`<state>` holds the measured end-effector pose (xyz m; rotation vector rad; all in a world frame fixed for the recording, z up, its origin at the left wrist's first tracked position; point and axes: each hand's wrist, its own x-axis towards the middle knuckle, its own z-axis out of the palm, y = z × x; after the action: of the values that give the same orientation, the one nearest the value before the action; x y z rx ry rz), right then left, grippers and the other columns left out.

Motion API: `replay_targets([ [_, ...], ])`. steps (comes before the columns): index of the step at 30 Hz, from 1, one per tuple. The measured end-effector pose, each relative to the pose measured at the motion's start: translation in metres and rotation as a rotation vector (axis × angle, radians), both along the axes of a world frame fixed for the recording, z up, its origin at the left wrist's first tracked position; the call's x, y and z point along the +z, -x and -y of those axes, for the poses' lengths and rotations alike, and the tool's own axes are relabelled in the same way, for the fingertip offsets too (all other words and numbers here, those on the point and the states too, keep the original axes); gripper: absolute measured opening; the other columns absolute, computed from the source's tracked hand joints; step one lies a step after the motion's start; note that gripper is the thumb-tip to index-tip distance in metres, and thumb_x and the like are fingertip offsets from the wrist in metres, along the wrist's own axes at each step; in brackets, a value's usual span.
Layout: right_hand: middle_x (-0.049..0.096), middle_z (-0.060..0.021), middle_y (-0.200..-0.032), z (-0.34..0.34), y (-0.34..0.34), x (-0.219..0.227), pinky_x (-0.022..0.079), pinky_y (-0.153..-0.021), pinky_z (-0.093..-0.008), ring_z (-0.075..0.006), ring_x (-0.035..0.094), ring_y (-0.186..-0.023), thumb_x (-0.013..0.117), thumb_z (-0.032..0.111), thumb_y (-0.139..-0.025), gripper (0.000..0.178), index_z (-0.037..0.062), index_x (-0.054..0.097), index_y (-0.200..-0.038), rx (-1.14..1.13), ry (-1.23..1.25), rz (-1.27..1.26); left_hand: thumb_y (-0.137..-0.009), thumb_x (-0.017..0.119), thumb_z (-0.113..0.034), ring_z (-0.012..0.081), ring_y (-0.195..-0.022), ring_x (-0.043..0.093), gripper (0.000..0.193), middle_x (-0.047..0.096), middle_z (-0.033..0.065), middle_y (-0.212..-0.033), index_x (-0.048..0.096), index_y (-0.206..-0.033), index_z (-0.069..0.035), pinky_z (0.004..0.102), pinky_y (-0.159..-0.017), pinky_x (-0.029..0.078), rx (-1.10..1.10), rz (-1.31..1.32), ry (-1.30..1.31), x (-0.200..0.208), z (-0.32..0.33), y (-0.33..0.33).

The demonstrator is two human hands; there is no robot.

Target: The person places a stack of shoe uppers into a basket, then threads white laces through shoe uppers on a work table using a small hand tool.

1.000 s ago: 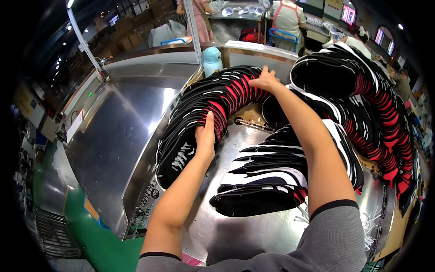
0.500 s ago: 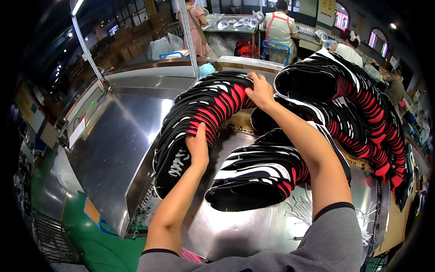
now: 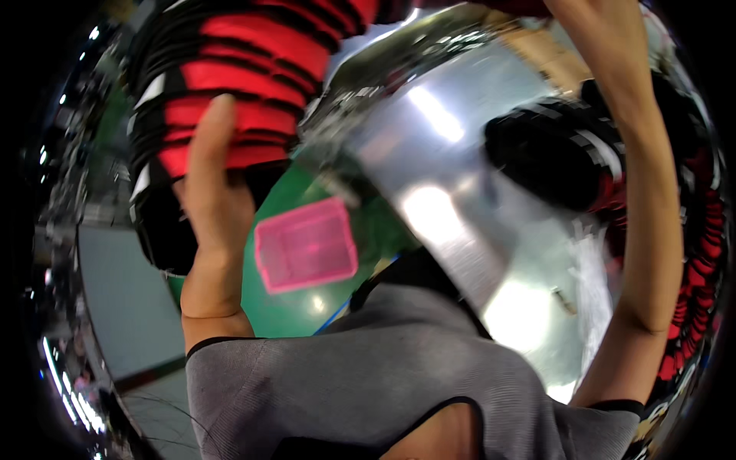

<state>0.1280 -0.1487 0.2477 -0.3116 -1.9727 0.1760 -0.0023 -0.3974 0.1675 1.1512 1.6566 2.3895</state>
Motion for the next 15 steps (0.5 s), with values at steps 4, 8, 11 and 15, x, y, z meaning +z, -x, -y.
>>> replay_targets([
  [4, 0.057, -0.0132, -0.115, 0.102, 0.089, -0.073, 0.045, -0.089, -0.0379, -0.0243, 0.056, -0.104, 0.067, 0.018, -0.078, 0.046, 0.0075, 0.054, -0.121, 0.302, 0.342, 0.304, -0.092, 0.064, -0.014, 0.0168, -0.107, 0.061, 0.036, 0.064, 0.0103, -0.118, 0.059, -0.124, 0.002, 0.0326, -0.095, 0.048, 0.297, 0.135, 0.141, -0.039, 0.171, 0.005],
  [8, 0.053, -0.0224, -0.109, 0.228, 0.143, -0.162, 0.051, -0.075, -0.0522, -0.0411, 0.059, -0.097, 0.066, 0.033, -0.073, 0.051, 0.0133, 0.052, -0.118, 0.434, 0.179, 0.402, -0.089, 0.066, -0.015, 0.0199, -0.109, 0.060, 0.043, 0.062, 0.0112, -0.120, 0.055, -0.126, 0.005, 0.0341, -0.097, 0.047, 0.535, 0.467, 0.227, -0.074, 0.293, -0.006],
  [11, 0.048, -0.0236, -0.114, 0.287, 0.158, -0.269, 0.051, -0.081, -0.0538, -0.0445, 0.058, -0.098, 0.066, 0.036, -0.073, 0.055, 0.0161, 0.049, -0.122, 0.383, 0.381, 0.846, -0.087, 0.068, -0.015, 0.0190, -0.104, 0.060, 0.043, 0.062, 0.0102, -0.119, 0.056, -0.124, 0.004, 0.0316, -0.095, 0.045, 0.581, 0.660, 0.344, -0.171, 0.348, 0.024],
  [15, 0.047, -0.0217, -0.121, 0.360, 0.145, -0.366, 0.051, -0.087, -0.0526, -0.0454, 0.056, -0.105, 0.072, 0.039, -0.072, 0.060, 0.0182, 0.048, -0.123, 0.239, 0.624, 1.254, -0.084, 0.065, -0.014, 0.0176, -0.100, 0.061, 0.031, 0.067, 0.0096, -0.108, 0.065, -0.109, 0.004, 0.0321, -0.090, 0.046, 0.443, 0.886, 0.490, -0.265, 0.418, 0.046],
])
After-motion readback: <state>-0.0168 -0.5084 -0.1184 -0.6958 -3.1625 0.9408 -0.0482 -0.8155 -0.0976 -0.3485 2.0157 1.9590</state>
